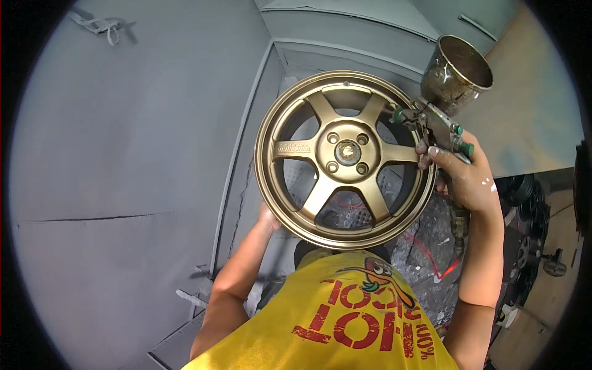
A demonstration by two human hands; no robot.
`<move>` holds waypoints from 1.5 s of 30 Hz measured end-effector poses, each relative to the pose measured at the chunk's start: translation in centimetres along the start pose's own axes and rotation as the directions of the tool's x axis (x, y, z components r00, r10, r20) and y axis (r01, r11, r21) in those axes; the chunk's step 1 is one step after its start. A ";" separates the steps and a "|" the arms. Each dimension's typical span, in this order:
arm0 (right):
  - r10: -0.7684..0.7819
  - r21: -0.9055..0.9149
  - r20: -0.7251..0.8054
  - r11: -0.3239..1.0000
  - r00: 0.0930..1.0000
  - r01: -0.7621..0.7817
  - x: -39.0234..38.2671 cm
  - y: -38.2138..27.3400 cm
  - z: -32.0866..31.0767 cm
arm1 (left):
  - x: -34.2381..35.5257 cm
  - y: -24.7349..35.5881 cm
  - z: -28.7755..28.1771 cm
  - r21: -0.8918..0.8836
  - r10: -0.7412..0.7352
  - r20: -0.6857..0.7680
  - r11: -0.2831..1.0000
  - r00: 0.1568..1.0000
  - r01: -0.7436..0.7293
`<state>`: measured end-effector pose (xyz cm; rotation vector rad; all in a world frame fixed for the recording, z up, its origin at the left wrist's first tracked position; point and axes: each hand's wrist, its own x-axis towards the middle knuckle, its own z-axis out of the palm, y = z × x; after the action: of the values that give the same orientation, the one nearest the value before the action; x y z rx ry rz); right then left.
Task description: The person places a car rim on a stand, pours liquid through a filter into a spray gun, and uses the spray gun to apply paint to the center and spokes of the rim.
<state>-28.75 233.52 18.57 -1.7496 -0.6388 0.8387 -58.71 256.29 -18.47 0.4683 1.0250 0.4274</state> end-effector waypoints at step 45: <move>0.026 -0.005 0.298 1.000 0.954 -0.026 1.7 -2.3 1.6 | 1.7 -3.0 3.2 0.035 -0.086 -0.078 0.995 0.993 0.089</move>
<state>-29.07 236.42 20.04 -1.6484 -0.8156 1.1339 -54.72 254.17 -19.91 0.4424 1.1248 0.3494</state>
